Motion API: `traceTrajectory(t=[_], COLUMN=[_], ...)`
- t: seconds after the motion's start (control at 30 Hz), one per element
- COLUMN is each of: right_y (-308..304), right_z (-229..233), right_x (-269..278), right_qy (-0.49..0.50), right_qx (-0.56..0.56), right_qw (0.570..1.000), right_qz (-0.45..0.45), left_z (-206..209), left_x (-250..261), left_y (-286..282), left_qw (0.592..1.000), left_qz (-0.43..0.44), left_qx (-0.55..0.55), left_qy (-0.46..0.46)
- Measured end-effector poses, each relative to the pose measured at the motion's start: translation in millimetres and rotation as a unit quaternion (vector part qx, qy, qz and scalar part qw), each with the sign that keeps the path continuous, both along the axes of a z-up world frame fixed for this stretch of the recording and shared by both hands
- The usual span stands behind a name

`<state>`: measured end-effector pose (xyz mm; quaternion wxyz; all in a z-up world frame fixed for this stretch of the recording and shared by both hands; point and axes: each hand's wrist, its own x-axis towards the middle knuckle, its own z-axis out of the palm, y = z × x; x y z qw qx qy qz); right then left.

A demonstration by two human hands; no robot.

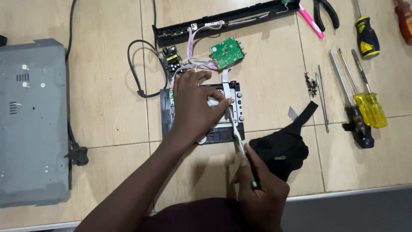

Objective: Cleaning and adjusting internal components of an electronic device using a brush and cloth

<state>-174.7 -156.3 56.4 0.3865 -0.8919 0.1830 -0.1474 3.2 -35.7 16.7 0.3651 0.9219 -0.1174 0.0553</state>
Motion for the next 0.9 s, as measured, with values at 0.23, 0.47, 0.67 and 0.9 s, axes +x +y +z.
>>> traceTrajectory(t=[0.23, 0.47, 0.67, 0.9], right_y=[2.0, 5.3, 7.6, 15.3], right_z=[11.5, 9.8, 4.2, 12.6], right_x=[7.1, 6.8, 12.3, 18.0], right_qy=[0.006, 0.068, 0.034, 0.02], right_qx=[0.057, 0.121, 0.077, 0.098], right_qw=[0.994, 0.99, 0.996, 0.994], right_qz=[0.09, 0.017, 0.038, 0.043], left_z=[-8.2, -2.7, -1.3, -6.2], left_x=[4.2, 2.2, 1.5, 5.6], left_y=[10.5, 17.0, 16.7, 18.6], left_qw=[0.998, 0.996, 0.995, 0.997], left_qz=[-0.042, -0.063, -0.08, -0.068], left_qx=[-0.025, -0.059, -0.056, -0.048], left_qy=[0.038, 0.01, -0.002, 0.0])
